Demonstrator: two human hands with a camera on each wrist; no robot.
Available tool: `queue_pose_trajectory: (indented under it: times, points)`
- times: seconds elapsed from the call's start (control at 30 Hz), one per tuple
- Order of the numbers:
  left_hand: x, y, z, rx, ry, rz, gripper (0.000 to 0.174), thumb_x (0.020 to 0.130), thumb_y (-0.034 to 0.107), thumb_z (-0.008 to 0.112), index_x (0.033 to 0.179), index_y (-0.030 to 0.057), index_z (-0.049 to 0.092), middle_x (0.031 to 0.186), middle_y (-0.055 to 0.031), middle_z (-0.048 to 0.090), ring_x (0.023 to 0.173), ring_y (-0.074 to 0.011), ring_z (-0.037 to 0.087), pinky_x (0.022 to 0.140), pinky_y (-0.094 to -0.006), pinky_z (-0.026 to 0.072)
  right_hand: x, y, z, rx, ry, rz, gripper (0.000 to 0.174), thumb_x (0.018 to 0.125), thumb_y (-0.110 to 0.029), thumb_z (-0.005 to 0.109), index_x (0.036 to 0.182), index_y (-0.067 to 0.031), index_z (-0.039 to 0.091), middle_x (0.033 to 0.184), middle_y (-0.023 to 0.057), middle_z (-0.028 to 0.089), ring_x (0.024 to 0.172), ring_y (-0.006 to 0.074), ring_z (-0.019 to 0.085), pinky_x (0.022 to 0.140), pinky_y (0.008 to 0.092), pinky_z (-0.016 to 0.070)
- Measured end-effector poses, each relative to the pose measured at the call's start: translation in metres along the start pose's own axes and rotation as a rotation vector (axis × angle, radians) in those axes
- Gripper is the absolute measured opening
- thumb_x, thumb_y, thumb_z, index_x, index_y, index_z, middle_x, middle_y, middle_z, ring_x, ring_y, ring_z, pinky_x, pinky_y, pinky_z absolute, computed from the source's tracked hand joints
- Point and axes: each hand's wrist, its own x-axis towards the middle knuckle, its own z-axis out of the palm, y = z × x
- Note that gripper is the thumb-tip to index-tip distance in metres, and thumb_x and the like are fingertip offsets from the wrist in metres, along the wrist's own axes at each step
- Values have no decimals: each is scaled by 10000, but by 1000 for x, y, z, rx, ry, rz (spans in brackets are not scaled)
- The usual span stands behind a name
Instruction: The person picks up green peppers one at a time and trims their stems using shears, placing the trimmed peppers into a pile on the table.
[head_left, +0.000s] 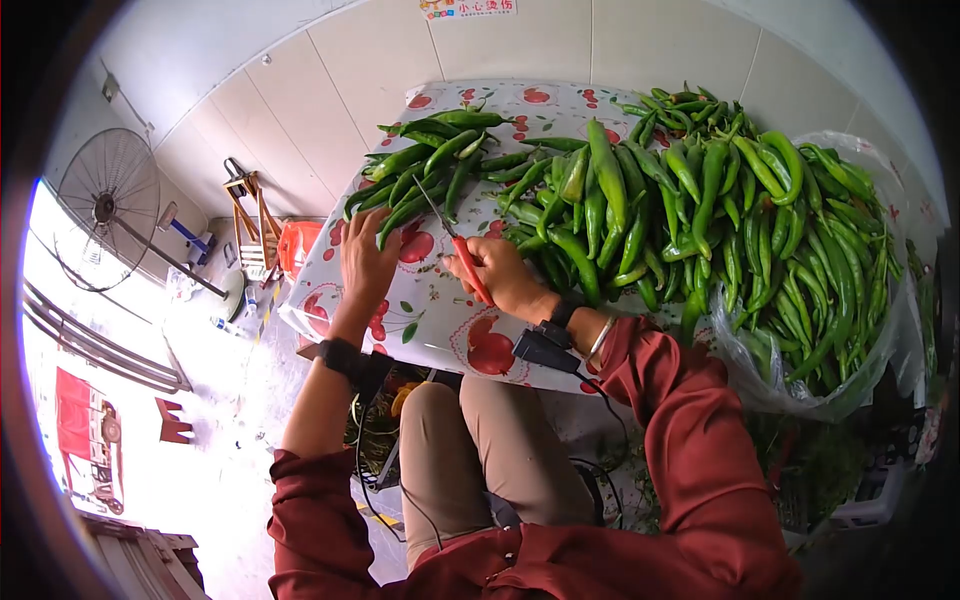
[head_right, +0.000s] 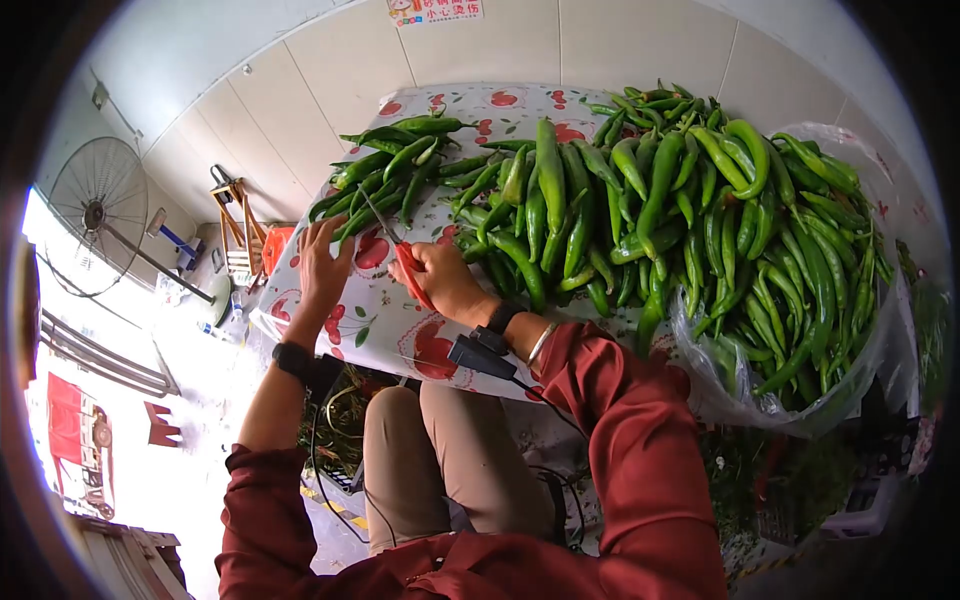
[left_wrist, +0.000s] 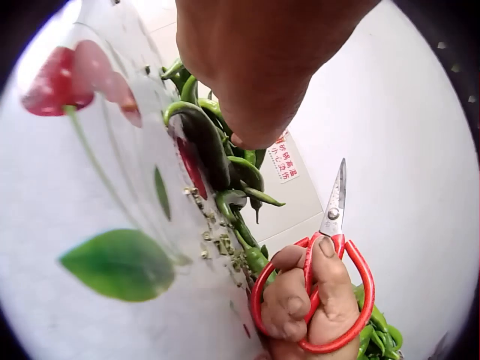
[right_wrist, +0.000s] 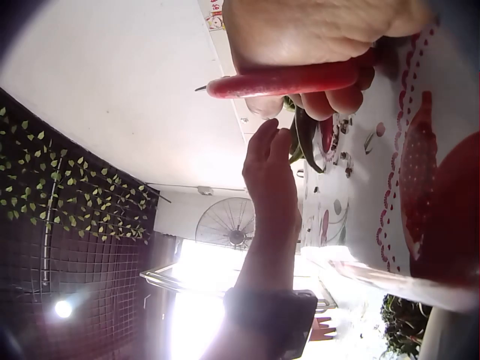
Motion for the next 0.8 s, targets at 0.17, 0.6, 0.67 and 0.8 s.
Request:
queue_pose_trajectory:
  times: [0.17, 0.6, 0.67, 0.8]
  points:
    - [16, -13, 22, 165, -152, -57, 421, 763, 226, 602, 1155, 81, 549, 1087, -94, 550, 1071, -287, 480, 912, -418, 356, 4, 10, 1, -64, 23, -81, 295, 811, -232, 668, 656, -11, 548, 500, 32, 471, 483, 84, 413, 466, 286, 350]
    - [21, -14, 38, 448, -229, -47, 227, 748, 165, 556, 949, 71, 604, 1017, -122, 517, 1017, -289, 486, 845, -430, 380, 6, 20, -3, -197, 15, -248, 270, 838, -264, 633, 707, -45, 545, 532, 13, 511, 459, 78, 482, 425, 237, 397]
    - [16, -20, 43, 464, -173, 4, 199, 764, 137, 518, 929, 67, 606, 1009, -128, 513, 992, -298, 489, 836, -431, 387, 4, 14, -4, -235, -16, -170, 257, 838, -258, 624, 696, -62, 539, 544, 2, 517, 470, 73, 491, 432, 231, 391]
    - [13, -21, 47, 404, -187, -76, 212, 778, 121, 498, 960, 52, 581, 964, -153, 540, 943, -315, 533, 791, -425, 412, 1, 9, -2, -61, -20, -6, 194, 843, -226, 622, 800, -39, 591, 547, 8, 530, 426, 67, 473, 393, 207, 373]
